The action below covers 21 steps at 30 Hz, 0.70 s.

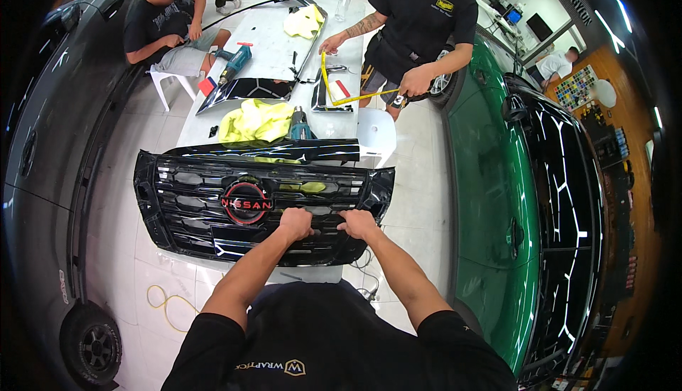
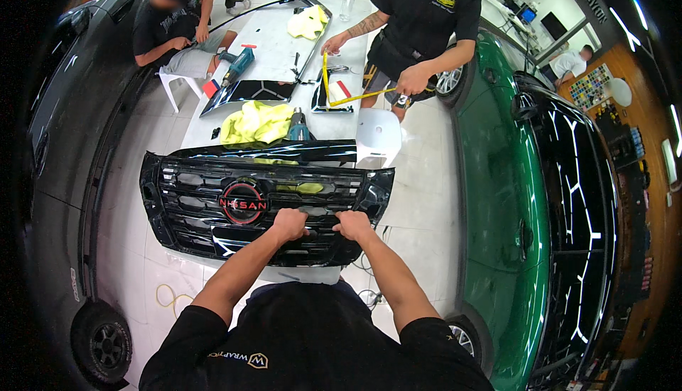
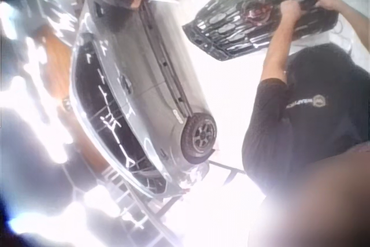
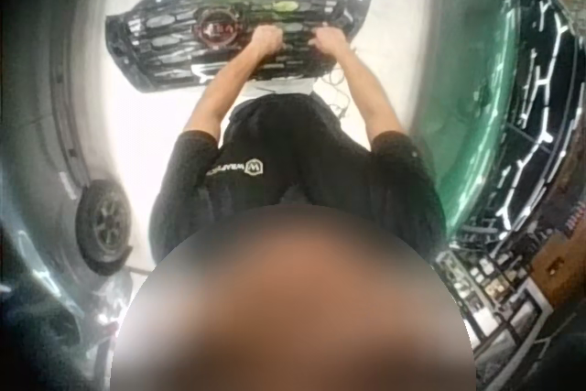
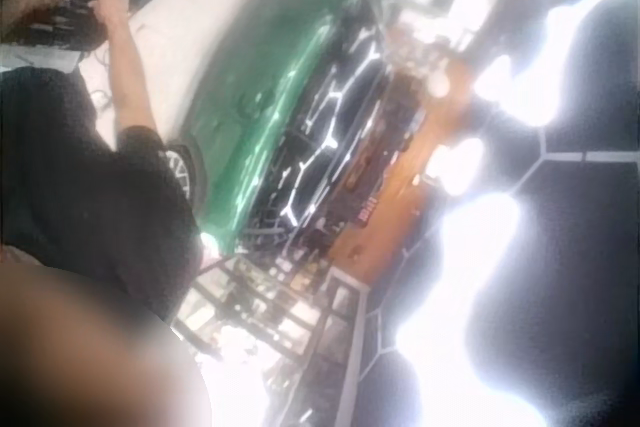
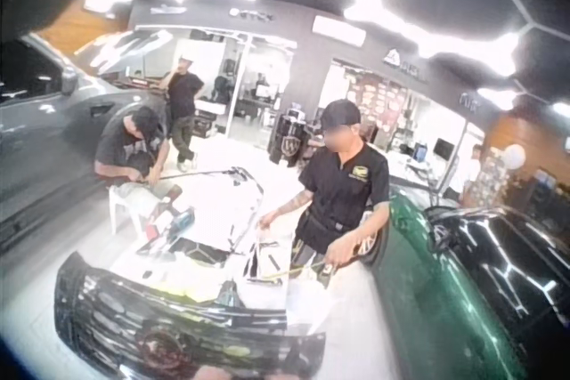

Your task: The person applies a black vinyl wrap to a detached Nissan front grille, smoothing the surface with a squeegee and trimming edges. They then handle a roll of vinyl film and pass it to a coworker.

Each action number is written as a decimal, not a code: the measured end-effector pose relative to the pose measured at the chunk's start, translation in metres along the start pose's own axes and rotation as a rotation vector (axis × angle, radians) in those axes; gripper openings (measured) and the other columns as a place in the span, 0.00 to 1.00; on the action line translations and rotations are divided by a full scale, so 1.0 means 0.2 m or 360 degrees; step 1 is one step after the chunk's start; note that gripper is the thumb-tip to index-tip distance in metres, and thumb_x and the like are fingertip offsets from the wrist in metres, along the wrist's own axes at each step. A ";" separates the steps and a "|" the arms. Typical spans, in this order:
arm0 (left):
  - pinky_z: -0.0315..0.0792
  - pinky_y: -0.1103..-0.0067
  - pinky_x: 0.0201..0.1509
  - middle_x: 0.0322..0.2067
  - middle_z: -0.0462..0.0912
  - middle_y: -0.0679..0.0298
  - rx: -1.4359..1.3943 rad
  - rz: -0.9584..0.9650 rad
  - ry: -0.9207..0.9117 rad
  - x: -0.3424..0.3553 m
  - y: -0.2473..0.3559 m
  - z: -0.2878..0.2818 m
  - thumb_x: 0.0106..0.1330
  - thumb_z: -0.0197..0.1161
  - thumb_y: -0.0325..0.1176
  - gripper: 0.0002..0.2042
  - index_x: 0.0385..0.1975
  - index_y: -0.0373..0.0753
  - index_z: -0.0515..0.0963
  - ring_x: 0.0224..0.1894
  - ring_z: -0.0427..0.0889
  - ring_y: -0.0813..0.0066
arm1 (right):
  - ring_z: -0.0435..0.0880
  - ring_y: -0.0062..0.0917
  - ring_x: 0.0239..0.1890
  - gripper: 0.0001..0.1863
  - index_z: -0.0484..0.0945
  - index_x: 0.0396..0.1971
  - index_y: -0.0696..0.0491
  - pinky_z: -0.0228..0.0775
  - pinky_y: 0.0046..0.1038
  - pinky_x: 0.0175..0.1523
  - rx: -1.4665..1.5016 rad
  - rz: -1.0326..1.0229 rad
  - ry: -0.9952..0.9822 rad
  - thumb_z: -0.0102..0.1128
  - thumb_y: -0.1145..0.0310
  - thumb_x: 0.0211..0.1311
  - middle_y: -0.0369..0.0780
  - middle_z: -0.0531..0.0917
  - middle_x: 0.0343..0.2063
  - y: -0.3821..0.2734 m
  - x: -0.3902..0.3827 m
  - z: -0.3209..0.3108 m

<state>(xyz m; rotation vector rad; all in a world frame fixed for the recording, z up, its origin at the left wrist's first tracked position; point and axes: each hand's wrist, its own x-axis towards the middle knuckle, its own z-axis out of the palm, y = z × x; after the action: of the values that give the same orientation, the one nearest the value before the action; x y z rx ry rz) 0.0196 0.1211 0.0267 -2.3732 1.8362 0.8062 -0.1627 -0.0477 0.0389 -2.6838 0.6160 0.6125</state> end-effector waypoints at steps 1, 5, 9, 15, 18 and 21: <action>0.84 0.60 0.48 0.41 0.92 0.52 -0.0008 0.0002 0.0001 0.00 0.00 0.01 0.61 0.77 0.53 0.22 0.42 0.40 0.88 0.45 0.92 0.51 | 0.90 0.46 0.49 0.27 0.83 0.61 0.49 0.81 0.46 0.51 -0.0016 0.0007 -0.0025 0.66 0.47 0.70 0.49 0.91 0.42 0.00 0.00 0.00; 0.84 0.60 0.49 0.42 0.91 0.50 -0.0003 0.0001 -0.0024 0.01 0.00 0.01 0.62 0.76 0.53 0.23 0.44 0.39 0.87 0.45 0.91 0.49 | 0.89 0.47 0.52 0.30 0.81 0.65 0.48 0.81 0.46 0.55 0.0009 0.0054 -0.0070 0.66 0.47 0.70 0.51 0.90 0.46 0.00 0.01 -0.01; 0.83 0.59 0.48 0.42 0.91 0.49 0.0036 0.0055 0.0065 0.00 -0.02 0.01 0.62 0.76 0.55 0.25 0.44 0.38 0.86 0.45 0.91 0.48 | 0.87 0.48 0.55 0.29 0.80 0.63 0.53 0.79 0.47 0.59 0.0051 -0.0005 -0.0053 0.66 0.49 0.70 0.52 0.88 0.51 0.01 0.01 -0.01; 0.83 0.61 0.47 0.43 0.88 0.56 -0.0465 0.0109 0.0768 -0.26 0.00 0.03 0.66 0.73 0.47 0.18 0.42 0.37 0.85 0.46 0.89 0.51 | 0.85 0.49 0.59 0.27 0.77 0.66 0.56 0.78 0.47 0.63 0.0229 -0.0092 0.0181 0.61 0.56 0.74 0.49 0.85 0.60 -0.04 -0.08 0.02; 0.82 0.61 0.45 0.44 0.87 0.58 -0.0818 -0.0053 0.1021 -0.48 -0.05 0.08 0.70 0.70 0.42 0.11 0.39 0.39 0.85 0.43 0.89 0.51 | 0.86 0.47 0.56 0.23 0.80 0.61 0.57 0.79 0.47 0.61 0.0287 -0.0088 0.0367 0.59 0.59 0.74 0.49 0.86 0.58 -0.14 -0.13 0.02; 0.81 0.62 0.45 0.44 0.85 0.58 -0.1059 -0.0413 0.1043 -0.72 -0.14 0.20 0.73 0.67 0.35 0.07 0.40 0.40 0.86 0.42 0.88 0.52 | 0.89 0.47 0.50 0.18 0.84 0.55 0.57 0.82 0.46 0.55 0.0337 -0.0194 0.0425 0.59 0.62 0.74 0.48 0.88 0.52 -0.25 -0.13 0.02</action>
<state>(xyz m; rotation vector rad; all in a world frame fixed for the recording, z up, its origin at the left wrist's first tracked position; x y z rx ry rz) 0.0068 0.2714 0.0435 -3.5567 1.4882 0.7467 -0.1620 0.0056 0.0575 -2.5956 0.5446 0.1467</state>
